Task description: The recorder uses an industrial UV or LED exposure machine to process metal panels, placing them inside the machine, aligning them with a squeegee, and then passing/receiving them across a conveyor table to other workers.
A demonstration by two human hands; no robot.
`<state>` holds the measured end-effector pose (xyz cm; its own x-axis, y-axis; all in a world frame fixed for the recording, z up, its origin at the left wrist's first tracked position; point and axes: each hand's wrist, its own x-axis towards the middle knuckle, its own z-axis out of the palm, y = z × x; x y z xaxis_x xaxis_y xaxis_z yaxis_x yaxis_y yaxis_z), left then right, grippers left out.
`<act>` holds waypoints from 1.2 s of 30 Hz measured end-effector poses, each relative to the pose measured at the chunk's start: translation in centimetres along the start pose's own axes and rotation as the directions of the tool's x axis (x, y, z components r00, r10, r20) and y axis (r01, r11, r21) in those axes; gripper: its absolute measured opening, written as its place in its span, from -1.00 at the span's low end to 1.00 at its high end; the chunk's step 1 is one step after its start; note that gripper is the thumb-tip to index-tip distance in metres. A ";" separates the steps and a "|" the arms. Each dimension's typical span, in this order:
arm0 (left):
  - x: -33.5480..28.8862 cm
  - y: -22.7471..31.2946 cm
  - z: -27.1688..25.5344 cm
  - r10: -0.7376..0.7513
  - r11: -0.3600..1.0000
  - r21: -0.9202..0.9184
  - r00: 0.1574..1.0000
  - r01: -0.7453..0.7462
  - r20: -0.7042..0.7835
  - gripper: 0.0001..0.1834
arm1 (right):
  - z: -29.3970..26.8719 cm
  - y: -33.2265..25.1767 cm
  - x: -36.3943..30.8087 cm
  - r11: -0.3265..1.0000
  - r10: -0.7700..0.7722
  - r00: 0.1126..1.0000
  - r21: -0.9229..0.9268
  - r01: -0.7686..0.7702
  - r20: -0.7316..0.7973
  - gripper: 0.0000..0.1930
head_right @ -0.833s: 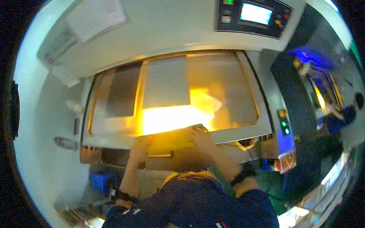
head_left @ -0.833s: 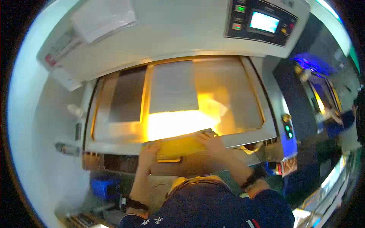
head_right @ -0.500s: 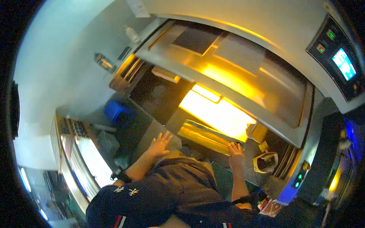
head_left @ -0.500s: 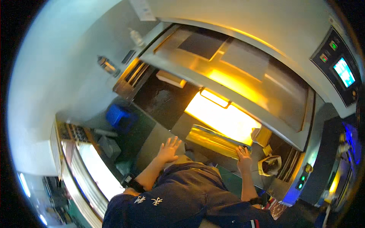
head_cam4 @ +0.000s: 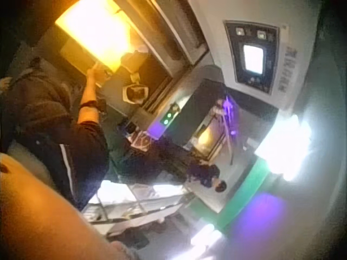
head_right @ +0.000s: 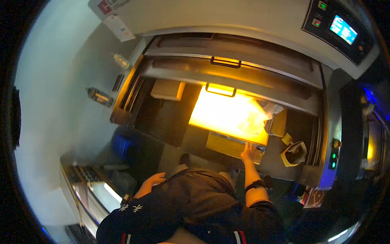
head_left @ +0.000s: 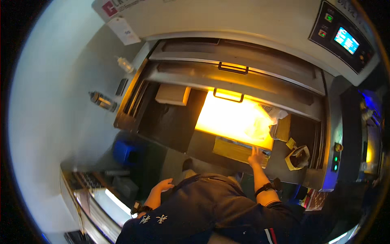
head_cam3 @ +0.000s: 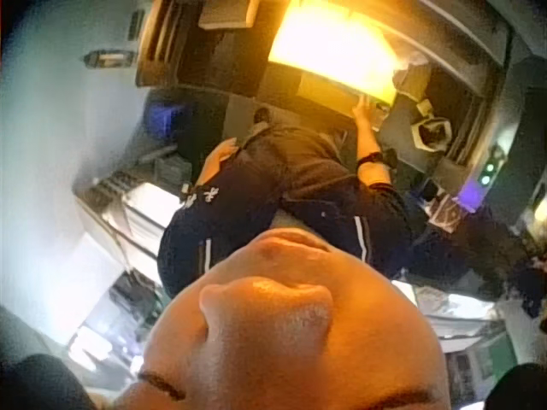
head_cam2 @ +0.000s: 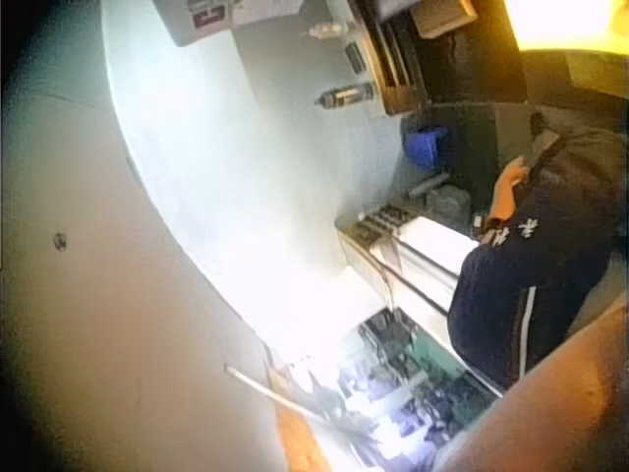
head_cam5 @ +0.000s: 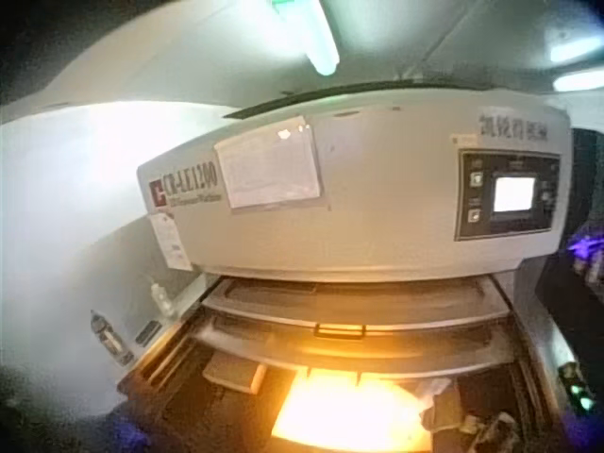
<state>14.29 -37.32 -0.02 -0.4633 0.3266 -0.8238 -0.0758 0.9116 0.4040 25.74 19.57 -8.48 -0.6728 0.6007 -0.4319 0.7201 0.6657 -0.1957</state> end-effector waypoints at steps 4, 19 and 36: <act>4.5 -2.8 -5.8 0.019 0.999 -0.033 1.000 -0.018 0.021 -0.23 | -2.3 -10.2 2.9 0.893 -0.273 0.823 0.186 0.409 -0.498 -0.38; 6.5 -10.1 -23.0 0.425 0.844 -0.222 0.861 -0.489 -0.280 -0.42 | -1.4 -27.9 -6.8 0.977 0.039 0.990 -0.214 -0.010 0.132 -0.47; 20.7 0.0 -33.1 0.570 0.685 -0.196 0.684 -0.701 -0.455 -0.69 | -25.6 -34.6 -27.6 0.947 -0.310 0.648 -0.285 0.148 -0.695 -0.76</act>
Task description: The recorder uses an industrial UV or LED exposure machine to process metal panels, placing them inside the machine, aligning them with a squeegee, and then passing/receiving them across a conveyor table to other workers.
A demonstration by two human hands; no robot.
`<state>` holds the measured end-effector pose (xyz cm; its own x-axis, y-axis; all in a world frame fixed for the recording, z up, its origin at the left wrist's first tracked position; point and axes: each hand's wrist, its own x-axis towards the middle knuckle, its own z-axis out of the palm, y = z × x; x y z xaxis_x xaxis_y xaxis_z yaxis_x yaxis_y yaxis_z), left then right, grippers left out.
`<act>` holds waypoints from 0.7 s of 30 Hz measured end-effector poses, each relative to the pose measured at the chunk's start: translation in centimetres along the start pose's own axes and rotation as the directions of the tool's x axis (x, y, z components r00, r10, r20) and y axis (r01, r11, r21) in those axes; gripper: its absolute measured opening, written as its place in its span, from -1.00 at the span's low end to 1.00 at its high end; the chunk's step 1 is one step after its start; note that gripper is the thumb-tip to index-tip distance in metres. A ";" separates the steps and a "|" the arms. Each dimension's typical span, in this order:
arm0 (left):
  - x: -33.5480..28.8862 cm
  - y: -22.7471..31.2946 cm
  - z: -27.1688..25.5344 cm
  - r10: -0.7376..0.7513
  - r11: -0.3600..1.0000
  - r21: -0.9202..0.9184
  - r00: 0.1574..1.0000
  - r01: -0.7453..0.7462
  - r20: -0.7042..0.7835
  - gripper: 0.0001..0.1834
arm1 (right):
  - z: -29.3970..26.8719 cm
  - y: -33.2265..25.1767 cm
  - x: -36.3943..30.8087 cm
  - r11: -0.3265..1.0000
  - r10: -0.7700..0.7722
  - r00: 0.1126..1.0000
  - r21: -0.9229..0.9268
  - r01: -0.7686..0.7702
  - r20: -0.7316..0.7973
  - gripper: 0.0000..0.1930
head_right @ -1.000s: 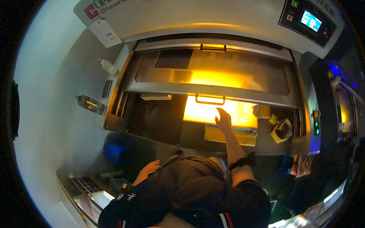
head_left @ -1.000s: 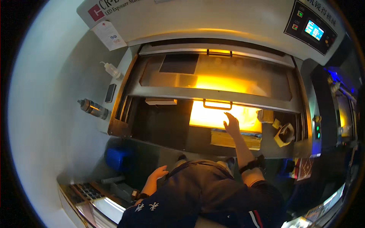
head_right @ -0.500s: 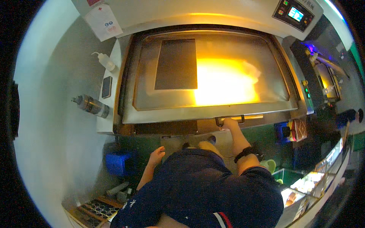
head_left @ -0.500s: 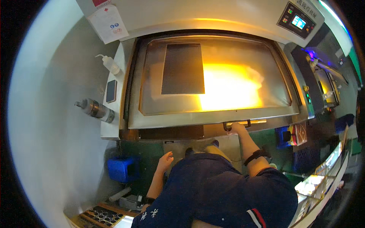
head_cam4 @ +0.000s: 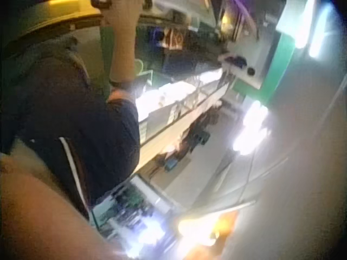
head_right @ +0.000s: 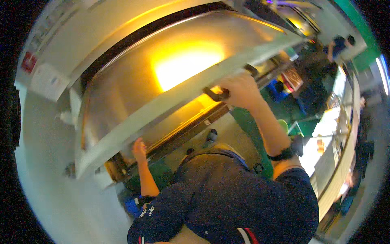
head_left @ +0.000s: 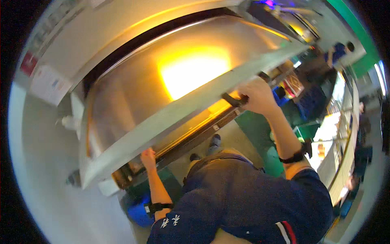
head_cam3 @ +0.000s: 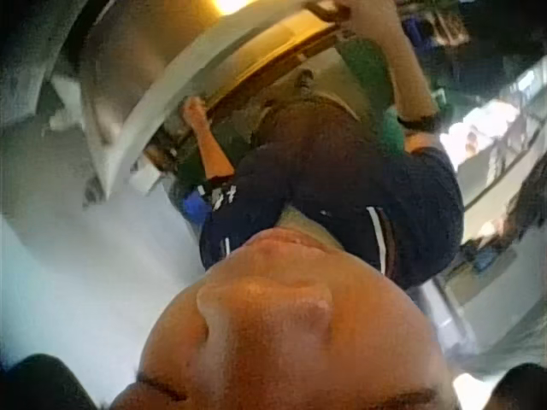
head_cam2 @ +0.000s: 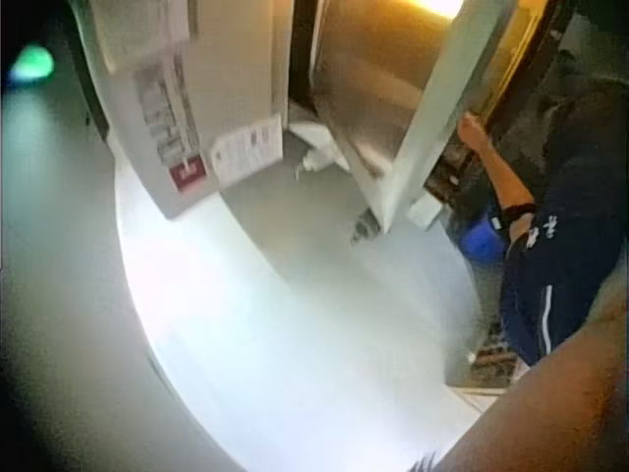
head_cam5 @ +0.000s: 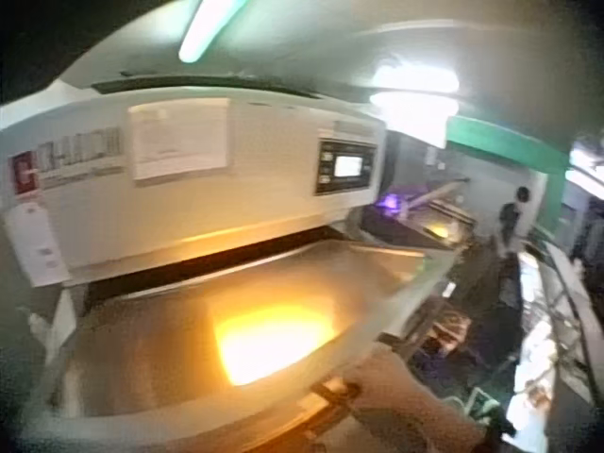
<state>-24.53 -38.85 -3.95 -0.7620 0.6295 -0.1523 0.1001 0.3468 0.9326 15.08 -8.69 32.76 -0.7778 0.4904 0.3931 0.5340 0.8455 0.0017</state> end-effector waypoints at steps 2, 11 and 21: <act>4.5 -0.6 1.3 0.074 0.992 0.114 0.987 -0.058 -0.142 -0.59 | 1.0 1.1 1.2 0.990 -0.034 0.948 0.120 0.075 -0.315 -0.66; 11.5 4.6 10.3 -0.082 0.492 0.737 0.867 0.464 -0.491 0.16 | 0.4 4.7 6.9 0.951 -0.309 0.643 -0.227 0.210 -0.701 -0.85; 10.7 10.6 9.0 -0.284 0.326 0.755 0.821 0.569 -0.496 0.16 | -1.3 6.6 14.4 0.890 -0.418 0.289 -0.325 0.320 -0.861 -0.75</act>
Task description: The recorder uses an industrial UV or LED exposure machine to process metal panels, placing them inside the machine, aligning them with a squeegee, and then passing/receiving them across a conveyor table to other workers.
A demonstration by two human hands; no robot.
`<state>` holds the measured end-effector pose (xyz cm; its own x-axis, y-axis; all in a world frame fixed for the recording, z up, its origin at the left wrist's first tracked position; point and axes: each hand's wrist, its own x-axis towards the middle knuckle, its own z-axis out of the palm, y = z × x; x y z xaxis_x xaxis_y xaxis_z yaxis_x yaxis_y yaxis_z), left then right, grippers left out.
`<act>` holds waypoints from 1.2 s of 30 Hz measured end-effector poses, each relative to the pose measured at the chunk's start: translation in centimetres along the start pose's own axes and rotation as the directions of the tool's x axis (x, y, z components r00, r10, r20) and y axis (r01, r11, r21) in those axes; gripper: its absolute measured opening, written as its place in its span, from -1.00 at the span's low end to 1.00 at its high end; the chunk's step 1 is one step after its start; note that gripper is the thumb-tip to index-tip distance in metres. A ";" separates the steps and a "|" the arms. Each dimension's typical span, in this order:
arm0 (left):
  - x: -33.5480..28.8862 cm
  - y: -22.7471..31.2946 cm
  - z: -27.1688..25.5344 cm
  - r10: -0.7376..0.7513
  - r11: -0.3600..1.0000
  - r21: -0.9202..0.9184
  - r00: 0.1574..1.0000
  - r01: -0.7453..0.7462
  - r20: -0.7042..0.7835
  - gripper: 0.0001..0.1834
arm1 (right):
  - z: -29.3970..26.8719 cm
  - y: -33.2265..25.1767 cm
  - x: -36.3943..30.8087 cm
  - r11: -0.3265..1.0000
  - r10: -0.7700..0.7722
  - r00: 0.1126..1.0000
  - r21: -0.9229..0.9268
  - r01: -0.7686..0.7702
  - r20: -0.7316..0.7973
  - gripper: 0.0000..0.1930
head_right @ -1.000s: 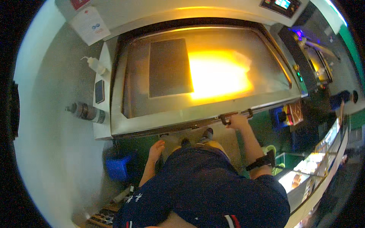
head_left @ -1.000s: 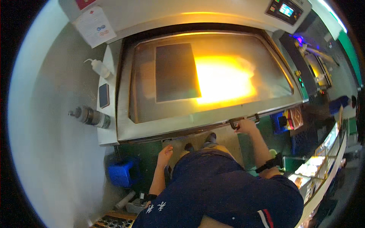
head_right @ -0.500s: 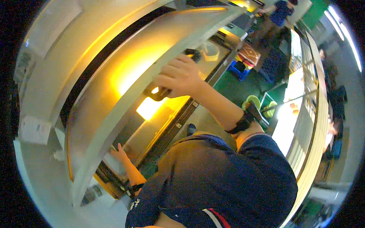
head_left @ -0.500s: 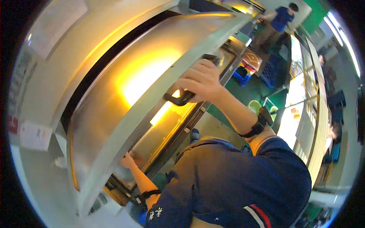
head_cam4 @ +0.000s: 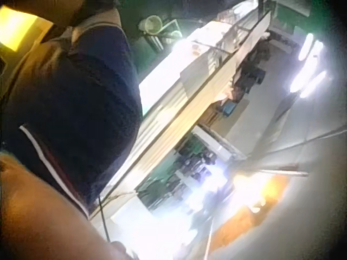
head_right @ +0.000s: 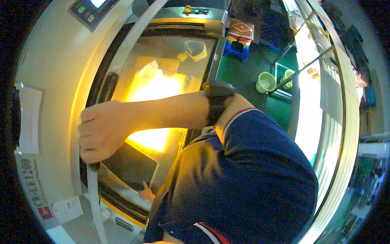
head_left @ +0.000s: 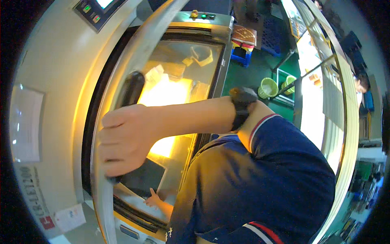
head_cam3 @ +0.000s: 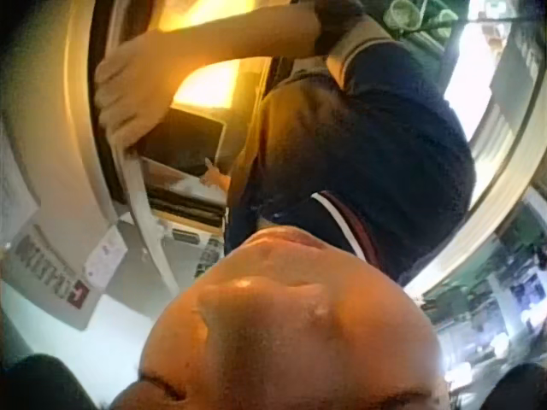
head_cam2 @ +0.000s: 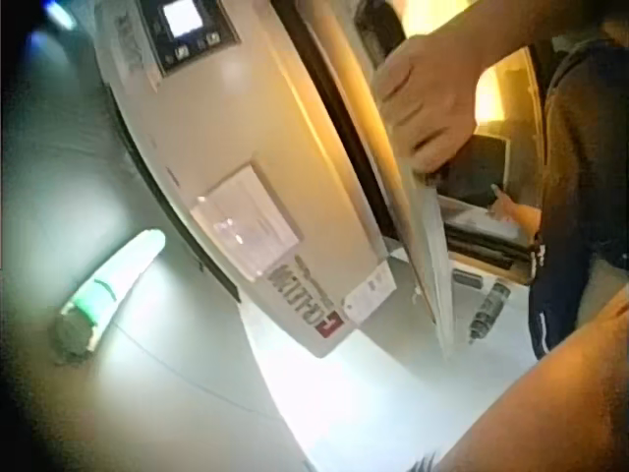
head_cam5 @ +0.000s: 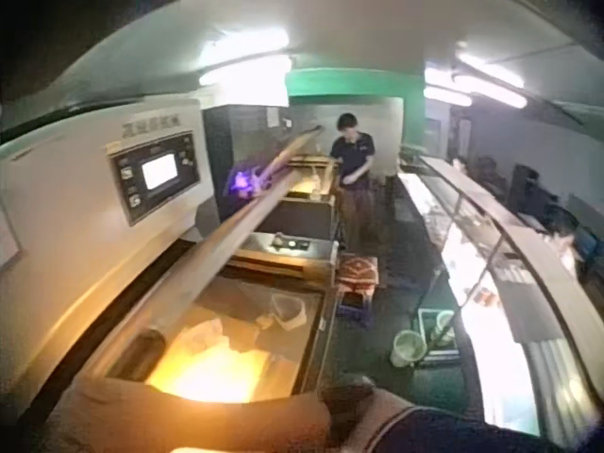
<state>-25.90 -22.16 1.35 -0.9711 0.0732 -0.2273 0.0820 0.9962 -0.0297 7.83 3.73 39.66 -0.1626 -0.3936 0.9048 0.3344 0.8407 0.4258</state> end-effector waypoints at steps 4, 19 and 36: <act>0.2 -2.8 -3.4 0.222 0.928 -0.343 0.958 -0.149 0.183 0.03 | 2.4 1.3 1.0 0.999 -0.039 0.998 0.005 0.039 -0.043 -0.72; 5.9 -6.0 -1.1 0.729 0.539 -0.838 0.450 0.087 0.516 -0.39 | 0.0 1.0 2.3 0.990 0.058 0.985 -0.133 -0.036 0.163 -0.75; -10.8 -4.0 -17.6 0.807 0.521 -0.713 0.543 -0.469 0.232 -0.27 | -17.9 -30.5 -16.6 -0.529 0.831 -0.557 0.322 -0.785 0.006 -0.36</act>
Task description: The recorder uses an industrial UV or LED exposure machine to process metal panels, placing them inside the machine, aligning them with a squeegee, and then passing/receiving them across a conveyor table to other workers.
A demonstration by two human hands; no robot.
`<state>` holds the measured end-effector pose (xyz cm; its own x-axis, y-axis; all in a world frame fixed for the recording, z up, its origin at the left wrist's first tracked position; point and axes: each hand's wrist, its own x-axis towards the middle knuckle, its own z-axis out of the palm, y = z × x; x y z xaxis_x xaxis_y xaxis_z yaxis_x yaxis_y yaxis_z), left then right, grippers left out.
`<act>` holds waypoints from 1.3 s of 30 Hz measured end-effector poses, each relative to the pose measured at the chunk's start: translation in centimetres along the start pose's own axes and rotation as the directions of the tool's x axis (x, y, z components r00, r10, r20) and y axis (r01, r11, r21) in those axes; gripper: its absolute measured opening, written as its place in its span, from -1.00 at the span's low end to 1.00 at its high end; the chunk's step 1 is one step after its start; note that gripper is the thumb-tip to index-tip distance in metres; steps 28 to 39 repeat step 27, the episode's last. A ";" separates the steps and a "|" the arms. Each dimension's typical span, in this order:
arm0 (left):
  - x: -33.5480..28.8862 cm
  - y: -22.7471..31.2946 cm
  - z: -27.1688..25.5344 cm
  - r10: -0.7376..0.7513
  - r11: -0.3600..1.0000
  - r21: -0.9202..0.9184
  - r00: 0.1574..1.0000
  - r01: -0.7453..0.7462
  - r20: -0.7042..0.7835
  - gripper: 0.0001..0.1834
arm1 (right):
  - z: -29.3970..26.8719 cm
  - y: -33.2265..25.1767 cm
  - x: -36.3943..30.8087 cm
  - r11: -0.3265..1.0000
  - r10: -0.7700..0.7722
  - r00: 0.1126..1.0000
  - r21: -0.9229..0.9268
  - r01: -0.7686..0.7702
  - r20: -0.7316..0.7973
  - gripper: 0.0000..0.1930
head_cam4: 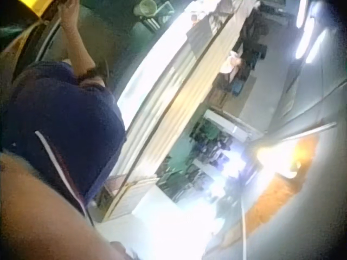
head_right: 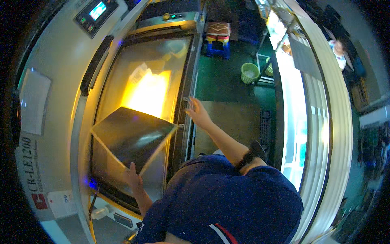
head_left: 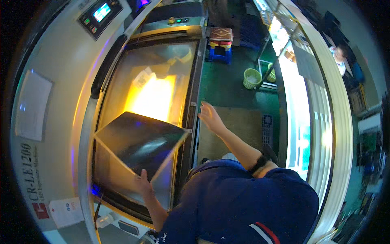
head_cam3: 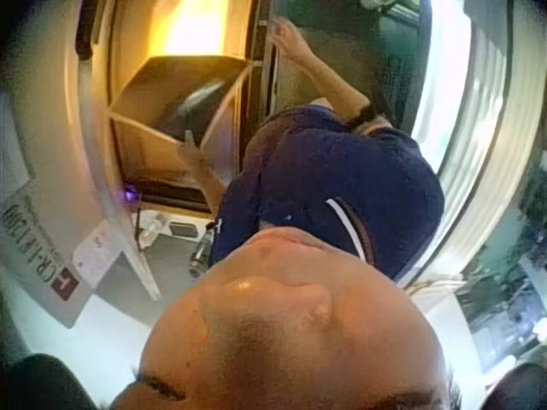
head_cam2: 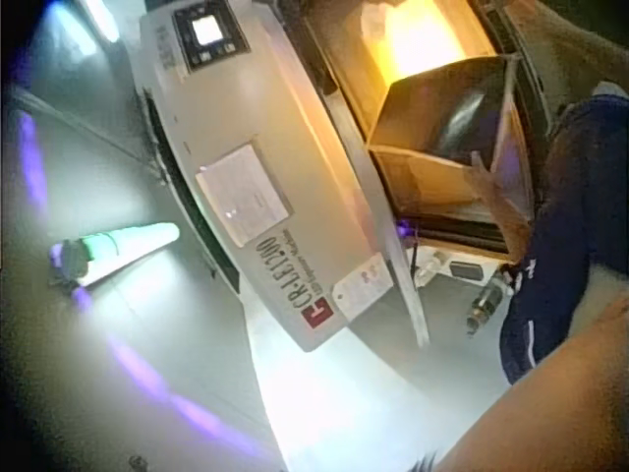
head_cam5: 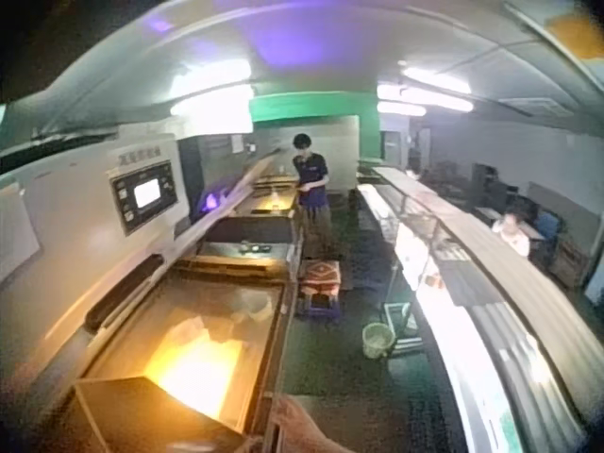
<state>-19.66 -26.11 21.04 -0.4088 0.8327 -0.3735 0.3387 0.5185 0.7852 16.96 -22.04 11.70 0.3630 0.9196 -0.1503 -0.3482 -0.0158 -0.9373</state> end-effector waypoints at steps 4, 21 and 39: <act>-2.9 -1.1 5.0 0.248 0.945 0.155 0.940 -0.288 0.234 -0.49 | -14.0 1.9 -9.4 0.881 0.438 0.899 0.204 -0.427 -0.010 -0.38; -29.0 -3.9 39.8 0.228 0.500 -0.355 -0.275 -0.790 0.934 -0.43 | -32.8 5.8 -53.1 0.939 0.099 0.240 0.011 -0.344 -0.966 -0.50; -29.4 -6.0 45.4 -0.291 0.382 -0.276 -0.398 -0.882 0.870 -0.36 | -30.9 5.8 -53.7 0.963 0.257 0.051 0.251 -0.093 -0.965 -0.42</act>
